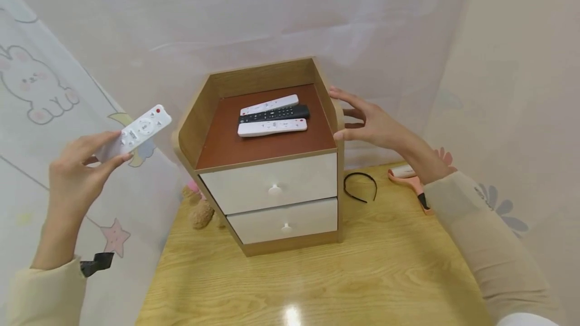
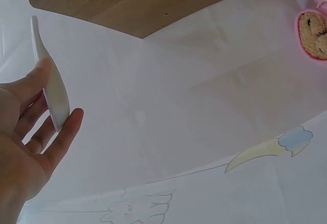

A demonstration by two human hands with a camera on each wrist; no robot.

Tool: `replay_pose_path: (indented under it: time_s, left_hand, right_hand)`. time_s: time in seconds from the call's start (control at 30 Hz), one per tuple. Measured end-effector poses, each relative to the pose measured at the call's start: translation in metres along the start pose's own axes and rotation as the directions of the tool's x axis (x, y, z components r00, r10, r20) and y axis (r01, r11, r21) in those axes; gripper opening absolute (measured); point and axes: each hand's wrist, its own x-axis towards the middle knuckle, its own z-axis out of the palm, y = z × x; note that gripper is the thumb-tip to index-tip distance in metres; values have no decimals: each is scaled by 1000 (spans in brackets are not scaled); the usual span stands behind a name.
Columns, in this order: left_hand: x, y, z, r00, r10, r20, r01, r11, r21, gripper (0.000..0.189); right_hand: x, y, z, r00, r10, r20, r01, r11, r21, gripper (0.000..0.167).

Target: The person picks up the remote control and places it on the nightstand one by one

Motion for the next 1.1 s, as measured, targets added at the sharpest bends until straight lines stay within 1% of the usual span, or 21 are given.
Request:
replay_pose_path:
  time_s: [0.23, 0.4, 0.47, 0.7, 0.87, 1.0, 1.1]
  left_hand:
    - [16, 11, 0, 999, 38, 15, -37, 999, -15, 55]
    - [29, 19, 1, 996, 76, 48, -75, 997, -32, 51]
    - [35, 23, 3, 994, 92, 56, -89, 995, -44, 51]
    - [48, 39, 15, 991, 121, 53, -116, 989, -92, 50]
    - [57, 49, 23, 981, 168, 98, -155, 980, -129, 50]
    - [61, 55, 31, 969, 192, 154, -172, 976, -134, 49]
    - [64, 58, 37, 963, 205, 174, -181, 973, -146, 49]
  right_hand:
    - [0, 2, -1, 1000, -13, 5, 13, 1000, -4, 85]
    - [0, 3, -1, 1000, -20, 6, 20, 1000, -5, 85]
    - [0, 3, -1, 1000, -19, 4, 19, 1000, -12, 85]
    - [-1, 1, -1, 1000, -23, 0, 23, 1000, -13, 85]
    - [0, 1, 0, 1000, -25, -3, 25, 999, -21, 85]
    - [0, 2, 1, 1000, -27, -4, 27, 999, -20, 85]
    - [0, 1, 1, 1000, -29, -3, 29, 1000, -11, 85]
